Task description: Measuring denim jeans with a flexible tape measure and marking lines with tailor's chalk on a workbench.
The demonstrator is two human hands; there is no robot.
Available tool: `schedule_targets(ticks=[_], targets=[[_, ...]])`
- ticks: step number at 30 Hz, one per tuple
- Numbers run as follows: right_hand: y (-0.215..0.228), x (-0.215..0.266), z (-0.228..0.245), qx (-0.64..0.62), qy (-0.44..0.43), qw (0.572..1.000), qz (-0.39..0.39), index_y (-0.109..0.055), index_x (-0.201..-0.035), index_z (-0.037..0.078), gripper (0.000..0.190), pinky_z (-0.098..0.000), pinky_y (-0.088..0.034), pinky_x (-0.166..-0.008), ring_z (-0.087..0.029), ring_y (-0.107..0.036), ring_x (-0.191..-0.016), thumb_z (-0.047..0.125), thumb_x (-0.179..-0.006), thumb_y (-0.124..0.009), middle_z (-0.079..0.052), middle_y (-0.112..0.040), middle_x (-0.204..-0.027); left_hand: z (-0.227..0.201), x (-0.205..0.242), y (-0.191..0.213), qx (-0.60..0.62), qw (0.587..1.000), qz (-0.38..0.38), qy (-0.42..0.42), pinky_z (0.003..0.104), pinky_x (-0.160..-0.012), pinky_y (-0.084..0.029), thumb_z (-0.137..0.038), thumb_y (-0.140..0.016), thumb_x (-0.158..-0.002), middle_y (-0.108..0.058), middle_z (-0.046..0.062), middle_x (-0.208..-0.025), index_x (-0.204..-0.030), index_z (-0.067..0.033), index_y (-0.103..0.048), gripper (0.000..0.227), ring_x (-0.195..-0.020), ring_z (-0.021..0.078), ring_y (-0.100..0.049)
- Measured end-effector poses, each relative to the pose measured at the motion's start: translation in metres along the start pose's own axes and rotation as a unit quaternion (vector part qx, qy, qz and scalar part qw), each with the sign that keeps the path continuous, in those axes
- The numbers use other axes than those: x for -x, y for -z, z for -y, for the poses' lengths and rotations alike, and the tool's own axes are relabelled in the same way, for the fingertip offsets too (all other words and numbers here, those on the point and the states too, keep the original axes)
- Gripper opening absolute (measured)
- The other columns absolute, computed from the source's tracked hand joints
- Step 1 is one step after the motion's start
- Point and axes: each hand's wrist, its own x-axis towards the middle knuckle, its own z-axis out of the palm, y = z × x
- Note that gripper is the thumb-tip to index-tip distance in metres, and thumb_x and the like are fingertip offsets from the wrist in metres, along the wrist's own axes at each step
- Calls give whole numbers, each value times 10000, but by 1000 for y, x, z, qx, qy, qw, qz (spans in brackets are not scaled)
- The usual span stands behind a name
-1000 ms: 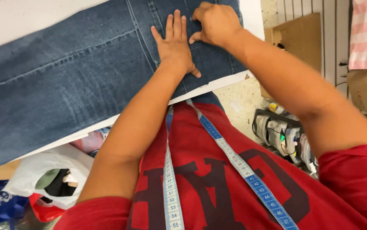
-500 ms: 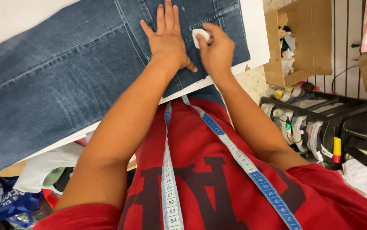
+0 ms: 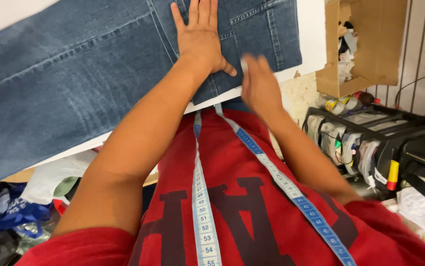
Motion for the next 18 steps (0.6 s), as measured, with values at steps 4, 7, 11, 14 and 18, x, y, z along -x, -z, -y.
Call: schedule_targets(ticks=[4, 7, 11, 14, 18], targets=[[-3, 52, 1, -52, -35, 998, -11, -564, -1383, -5, 354, -538, -494, -718, -433, -606, -857, 68, -1039, -519, -215, -581, -1031, 0, 10, 6, 8, 1000, 10, -5, 684, -1210, 82, -906, -761, -545, 215, 73, -1732, -1604, -83, 222, 1663, -1560, 286, 231], [-4, 23, -4, -59, -27, 997, -31, -574, -1380, 9, 349, -496, -503, -720, -387, -608, -854, 70, -1040, -523, -197, -585, -1020, -2, 8, 9, -3, 1000, 1, 10, 679, -1214, 70, -918, -741, -543, 219, 104, -1723, -1610, -73, 214, 1662, -1533, 288, 262], [-21, -60, -21, -48, 48, 993, -96, -559, -1401, 23, 419, -531, -515, -771, -451, -639, -883, 10, -982, -562, -238, -608, -1058, -1, 6, 6, 4, 1000, 3, 2, 670, -1229, 52, -879, -762, -579, 216, 94, -1720, -1619, -63, 192, 1631, -1556, 293, 224], [-17, -85, -19, -45, 75, 988, -126, -605, -1345, 13, 398, -533, -538, -830, -462, -677, -924, 13, -948, -570, -255, -662, -1077, -4, 3, 0, 3, 1000, -6, 2, 671, -1226, 55, -870, -770, -573, 190, 86, -1735, -1607, -62, 200, 1632, -1552, 294, 223], [3, 8, -12, -13, 28, 999, -21, -588, -1367, 18, 439, -541, -519, -792, -455, -641, -913, 66, -933, -555, -252, -616, -1110, -4, 16, 24, -26, 999, 16, 10, 642, -1247, 1, -903, -777, -541, 265, 135, -1688, -1627, -51, 187, 1684, -1586, 310, 179]])
